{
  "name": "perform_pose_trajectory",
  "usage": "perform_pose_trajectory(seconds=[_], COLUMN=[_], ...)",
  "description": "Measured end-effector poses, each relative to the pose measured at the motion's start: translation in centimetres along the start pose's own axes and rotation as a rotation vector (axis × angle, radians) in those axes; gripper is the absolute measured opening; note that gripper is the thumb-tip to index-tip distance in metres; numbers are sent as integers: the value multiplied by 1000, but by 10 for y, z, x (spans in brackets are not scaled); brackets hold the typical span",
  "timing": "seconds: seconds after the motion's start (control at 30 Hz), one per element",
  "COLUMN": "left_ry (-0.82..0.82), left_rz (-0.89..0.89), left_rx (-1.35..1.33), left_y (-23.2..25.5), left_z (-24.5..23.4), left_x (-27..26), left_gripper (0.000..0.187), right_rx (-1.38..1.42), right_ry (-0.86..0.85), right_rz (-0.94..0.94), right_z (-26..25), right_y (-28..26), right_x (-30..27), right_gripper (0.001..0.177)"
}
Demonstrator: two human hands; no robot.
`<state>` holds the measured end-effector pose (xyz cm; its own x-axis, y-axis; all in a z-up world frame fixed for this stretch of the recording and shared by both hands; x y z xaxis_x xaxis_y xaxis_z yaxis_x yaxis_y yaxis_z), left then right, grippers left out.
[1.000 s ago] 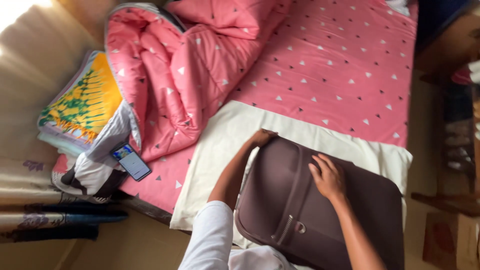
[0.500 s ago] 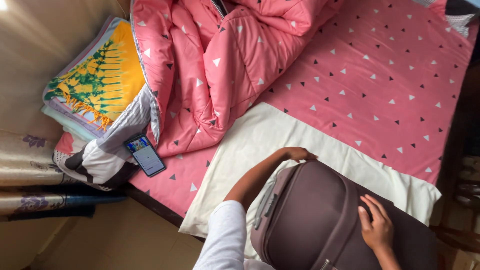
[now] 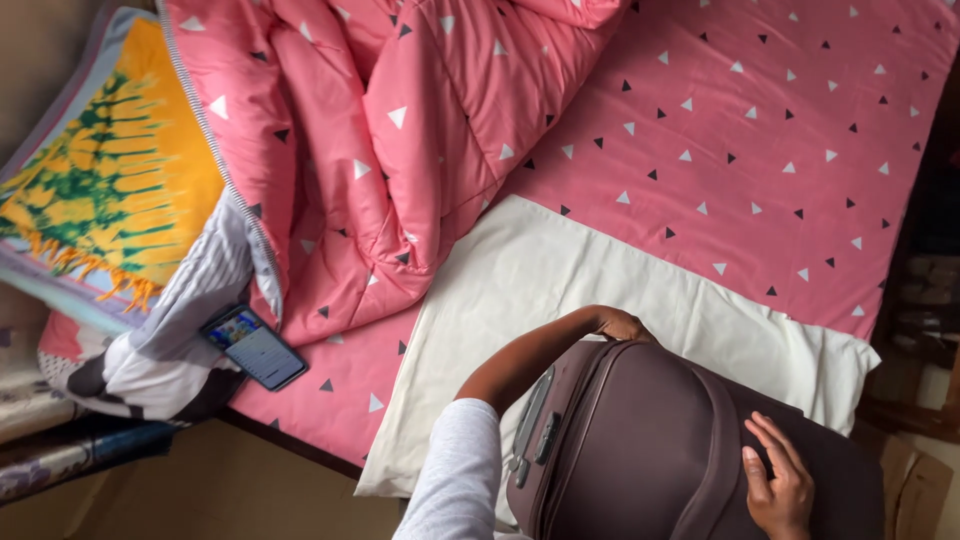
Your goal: The person repeatedly rotates and repositions a brown suitcase on a bed, then opens the suitcase to reveal folded clothes inside. The person does not pack or unpack items during the clip.
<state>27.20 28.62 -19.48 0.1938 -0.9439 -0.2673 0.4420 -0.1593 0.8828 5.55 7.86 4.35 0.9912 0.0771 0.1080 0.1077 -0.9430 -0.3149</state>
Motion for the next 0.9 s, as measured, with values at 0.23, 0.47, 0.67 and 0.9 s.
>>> perform_pose_trajectory(seconds=[0.23, 0.47, 0.67, 0.9], left_ry=[-38, -179, -163, -174], left_rz=[-69, 62, 145, 129], left_rx=[144, 27, 106, -81], left_y=[0, -25, -30, -34], left_z=[-26, -19, 3, 8], left_x=[-32, -7, 16, 29], left_gripper=[53, 56, 45, 34], right_rx=[-23, -56, -33, -107], right_ry=[16, -30, 4, -131], right_rz=[28, 131, 67, 10], right_z=[0, 3, 5, 0], right_y=[1, 6, 4, 25], right_x=[-5, -10, -15, -29], right_gripper=[37, 38, 42, 42])
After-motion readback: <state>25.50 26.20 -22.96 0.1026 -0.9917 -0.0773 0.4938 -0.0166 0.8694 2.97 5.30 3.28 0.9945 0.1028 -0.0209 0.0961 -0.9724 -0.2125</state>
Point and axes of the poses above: each hand's wrist, its own x-axis towards the middle knuckle, its own z-axis out of the palm, y = z × x, the point moved 2 cm from there along x, towards the middle knuckle, and after that the axes turned 4 degrees about -x, right-handed, at the moved point
